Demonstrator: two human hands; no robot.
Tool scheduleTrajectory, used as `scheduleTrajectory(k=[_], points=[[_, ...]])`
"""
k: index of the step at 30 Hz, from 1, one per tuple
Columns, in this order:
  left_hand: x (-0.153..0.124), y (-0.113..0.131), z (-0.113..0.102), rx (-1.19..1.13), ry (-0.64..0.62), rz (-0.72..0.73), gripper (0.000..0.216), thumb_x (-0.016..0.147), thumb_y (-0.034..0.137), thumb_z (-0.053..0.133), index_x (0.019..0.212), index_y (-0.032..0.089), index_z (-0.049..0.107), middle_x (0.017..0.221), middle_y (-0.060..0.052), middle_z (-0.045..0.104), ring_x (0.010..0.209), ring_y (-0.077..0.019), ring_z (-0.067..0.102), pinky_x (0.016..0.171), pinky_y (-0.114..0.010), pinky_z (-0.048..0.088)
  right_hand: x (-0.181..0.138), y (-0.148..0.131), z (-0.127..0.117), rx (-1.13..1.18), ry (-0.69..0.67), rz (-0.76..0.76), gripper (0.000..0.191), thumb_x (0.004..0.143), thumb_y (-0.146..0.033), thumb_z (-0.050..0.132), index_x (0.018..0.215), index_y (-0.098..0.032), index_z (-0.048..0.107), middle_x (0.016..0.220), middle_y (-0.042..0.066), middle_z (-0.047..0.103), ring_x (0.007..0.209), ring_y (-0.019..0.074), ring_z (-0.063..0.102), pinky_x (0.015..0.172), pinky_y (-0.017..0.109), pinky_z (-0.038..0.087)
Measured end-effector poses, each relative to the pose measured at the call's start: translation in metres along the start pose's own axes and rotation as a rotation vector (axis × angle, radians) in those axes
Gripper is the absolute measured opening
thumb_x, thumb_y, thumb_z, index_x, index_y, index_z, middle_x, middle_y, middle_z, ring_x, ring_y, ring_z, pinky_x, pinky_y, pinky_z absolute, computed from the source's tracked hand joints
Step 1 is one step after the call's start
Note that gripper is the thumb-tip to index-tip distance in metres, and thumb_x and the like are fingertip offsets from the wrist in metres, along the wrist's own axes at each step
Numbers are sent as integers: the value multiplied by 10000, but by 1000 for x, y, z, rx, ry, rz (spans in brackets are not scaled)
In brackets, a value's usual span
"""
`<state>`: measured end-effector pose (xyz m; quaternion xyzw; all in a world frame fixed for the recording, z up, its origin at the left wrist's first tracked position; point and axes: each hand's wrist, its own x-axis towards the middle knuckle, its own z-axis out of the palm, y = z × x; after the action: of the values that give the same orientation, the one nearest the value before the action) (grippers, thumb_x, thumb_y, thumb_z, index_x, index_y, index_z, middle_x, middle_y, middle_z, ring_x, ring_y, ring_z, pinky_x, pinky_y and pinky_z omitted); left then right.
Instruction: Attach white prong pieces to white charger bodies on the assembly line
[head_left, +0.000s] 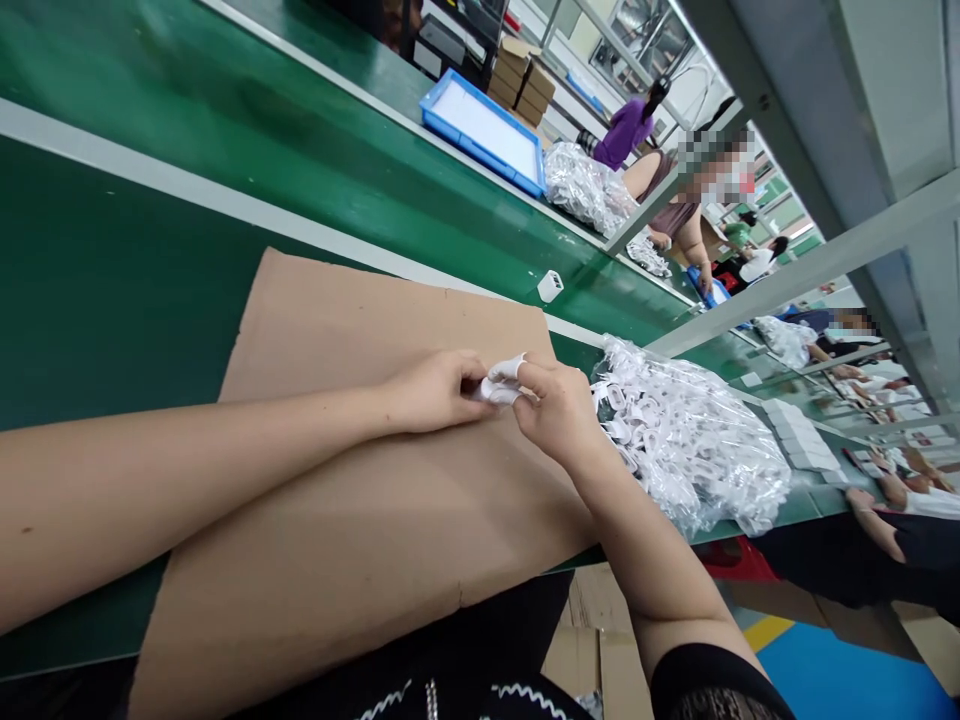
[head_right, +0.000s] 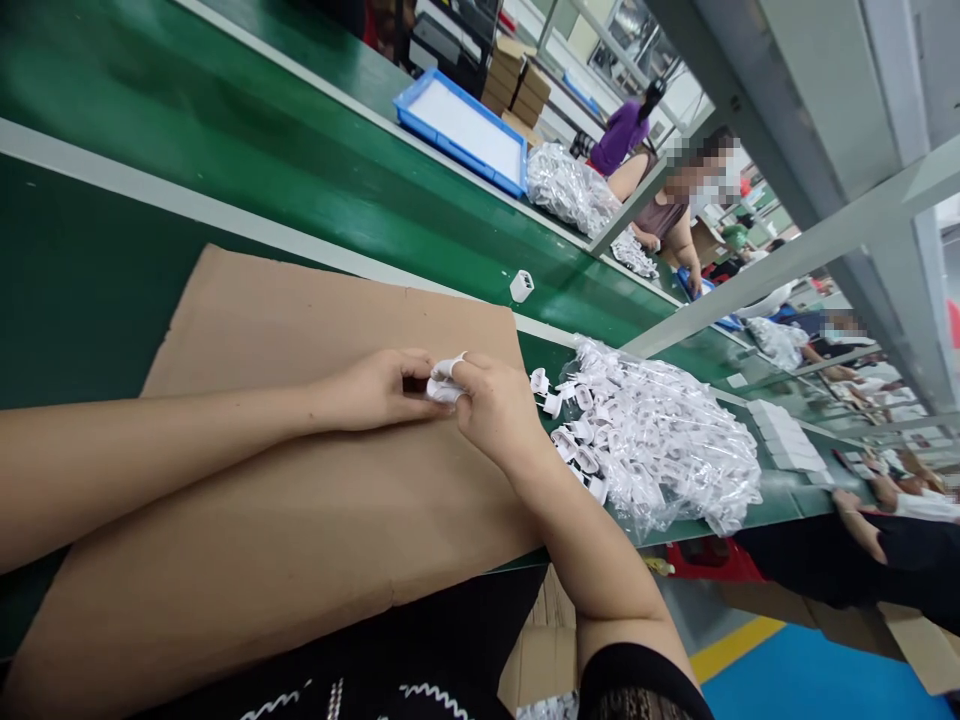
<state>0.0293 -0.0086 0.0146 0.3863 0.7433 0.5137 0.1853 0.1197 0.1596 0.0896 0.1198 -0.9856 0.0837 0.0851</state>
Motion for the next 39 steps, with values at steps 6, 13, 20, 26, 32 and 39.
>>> scheduleTrajectory(k=[6,13,20,26,32,39], points=[[0,4,-3,-37,-39,5,261,754,467,733,769,213,675,815,-15,681,776,-219,642,669,-324,471,1,0,-2,17,-29,-9,298,755,-25,533,896,-221,707,905,54,680,834,211,632,693,294,420],[-1,3,-3,-7,-7,-31,321,745,526,727,813,214,694,872,-26,701,845,-245,658,729,-341,476,1,-2,2,90,39,61,346,712,10,552,899,-220,731,905,35,719,851,208,665,761,306,485],[-4,10,3,19,-1,-24,413,746,596,719,894,210,724,933,-48,729,918,-277,673,750,-351,493,-18,11,41,491,226,181,405,878,-197,623,1270,-271,691,1170,29,745,1089,207,693,961,343,543],[22,20,-30,77,168,-193,499,723,602,769,1037,215,763,966,-35,761,880,-259,675,759,-341,492,-23,46,22,351,294,344,483,970,-269,568,1445,-187,558,1373,140,633,1301,266,577,1093,406,470],[82,-20,-96,355,548,-348,543,803,533,742,1161,128,700,1078,-47,703,988,-237,618,851,-345,455,-33,75,-1,-208,-85,719,433,872,-76,563,1299,-103,623,1225,204,689,1192,374,589,974,460,460],[111,-33,-112,503,755,-419,793,731,602,832,1227,41,573,1287,-126,603,1313,-387,437,939,-486,357,-24,82,8,19,173,584,343,909,-176,574,1246,-151,634,1232,148,663,1172,287,616,1041,433,450]])
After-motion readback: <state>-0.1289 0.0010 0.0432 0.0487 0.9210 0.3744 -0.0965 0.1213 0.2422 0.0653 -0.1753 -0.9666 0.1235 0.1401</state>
